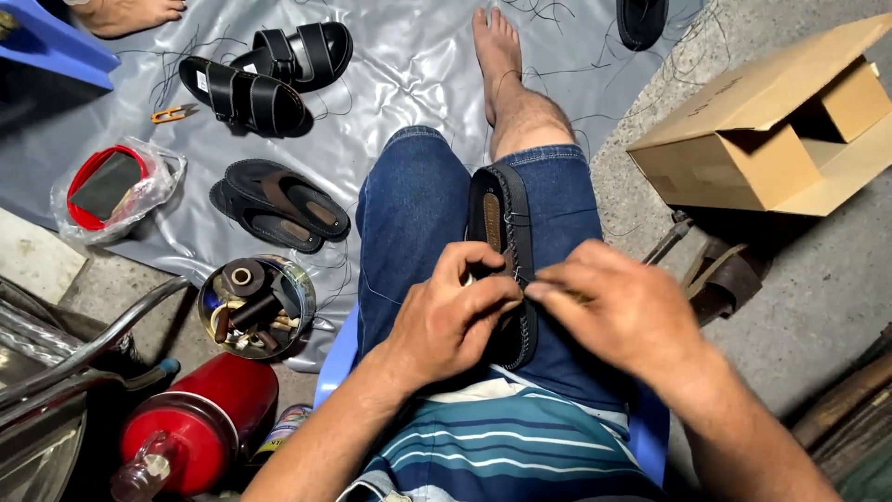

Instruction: Hand-sewing the sole of a sandal to the upper part using a needle and thread.

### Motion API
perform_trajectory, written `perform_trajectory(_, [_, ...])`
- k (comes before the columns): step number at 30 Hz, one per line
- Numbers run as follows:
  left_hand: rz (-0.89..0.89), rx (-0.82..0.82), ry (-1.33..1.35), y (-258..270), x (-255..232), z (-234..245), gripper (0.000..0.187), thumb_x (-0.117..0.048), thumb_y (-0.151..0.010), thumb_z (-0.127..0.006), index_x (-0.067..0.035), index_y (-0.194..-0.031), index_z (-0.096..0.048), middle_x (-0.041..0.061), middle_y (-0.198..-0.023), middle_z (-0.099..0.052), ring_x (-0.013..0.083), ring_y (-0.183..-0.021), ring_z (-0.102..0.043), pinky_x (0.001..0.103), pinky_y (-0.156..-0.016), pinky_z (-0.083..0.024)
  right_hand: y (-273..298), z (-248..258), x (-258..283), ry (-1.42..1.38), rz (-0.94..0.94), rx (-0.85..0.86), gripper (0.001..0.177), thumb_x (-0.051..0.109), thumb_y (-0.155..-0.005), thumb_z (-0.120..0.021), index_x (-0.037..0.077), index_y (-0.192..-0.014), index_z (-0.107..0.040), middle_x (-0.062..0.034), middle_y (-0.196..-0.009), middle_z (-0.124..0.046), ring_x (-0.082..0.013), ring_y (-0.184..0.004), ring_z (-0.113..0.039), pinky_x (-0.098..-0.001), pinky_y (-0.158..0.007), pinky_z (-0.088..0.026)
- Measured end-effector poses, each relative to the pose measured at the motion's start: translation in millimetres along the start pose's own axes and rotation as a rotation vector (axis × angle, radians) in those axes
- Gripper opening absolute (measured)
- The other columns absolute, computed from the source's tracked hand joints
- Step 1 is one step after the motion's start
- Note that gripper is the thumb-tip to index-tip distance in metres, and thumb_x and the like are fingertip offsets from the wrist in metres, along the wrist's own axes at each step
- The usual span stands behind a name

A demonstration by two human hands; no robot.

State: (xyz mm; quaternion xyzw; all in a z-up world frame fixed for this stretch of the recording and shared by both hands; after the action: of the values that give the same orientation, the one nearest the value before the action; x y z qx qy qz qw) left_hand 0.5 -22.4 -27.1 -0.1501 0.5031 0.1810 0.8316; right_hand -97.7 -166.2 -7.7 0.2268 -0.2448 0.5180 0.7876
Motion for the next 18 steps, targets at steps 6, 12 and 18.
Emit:
perform_trajectory(6, [-0.001,-0.044,-0.060,3,3,2,0.010,-0.016,-0.083,-0.059,-0.020,-0.091,-0.062,0.008,-0.109,-0.048,0.0323,-0.072,-0.063,0.042,-0.057,-0.055,5,-1,-46,-0.214,-0.280,0.185,0.006,0.020,-0.068,-0.068,0.021,-0.073,-0.071,0.0018,-0.061,-0.063,-0.0161,-0.062,-0.063,-0.0285,-0.057,-0.052])
perform_trajectory(12, [0.039,0.110,-0.005,-7,-7,26,0.015,-0.018,-0.084,-0.056,-0.019,-0.098,-0.061,0.012,-0.112,-0.051,0.0401,-0.079,-0.063,0.048,-0.061,-0.055,41,67,-214,-1.866,-0.226,-0.219,0.025,0.021,-0.091,-0.063,0.024,-0.116,-0.062,0.0149,-0.083,-0.057,0.0013,-0.075,-0.054,-0.0157,-0.063,-0.038])
perform_trajectory(18, [0.210,0.321,-0.322,-7,-5,39,0.038,-0.022,-0.086,-0.049,-0.010,-0.123,-0.050,0.013,-0.096,-0.061,0.0378,-0.078,-0.063,0.052,-0.060,-0.051,-1,27,-27,-0.183,0.159,-0.426,0.032,-0.012,-0.082,-0.063,-0.005,-0.112,-0.060,-0.0159,-0.104,-0.055,-0.0289,-0.097,-0.054,-0.0317,-0.088,-0.043])
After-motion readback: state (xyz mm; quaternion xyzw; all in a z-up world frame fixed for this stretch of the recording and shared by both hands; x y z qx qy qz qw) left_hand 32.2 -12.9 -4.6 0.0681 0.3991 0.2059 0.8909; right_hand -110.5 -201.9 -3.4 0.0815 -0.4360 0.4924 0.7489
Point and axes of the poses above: each hand's wrist, its own y-axis away from the middle knuckle, its own z-axis out of the back of the hand, x = y × z, the point moved 4 cm from there along -y, towards the middle knuckle
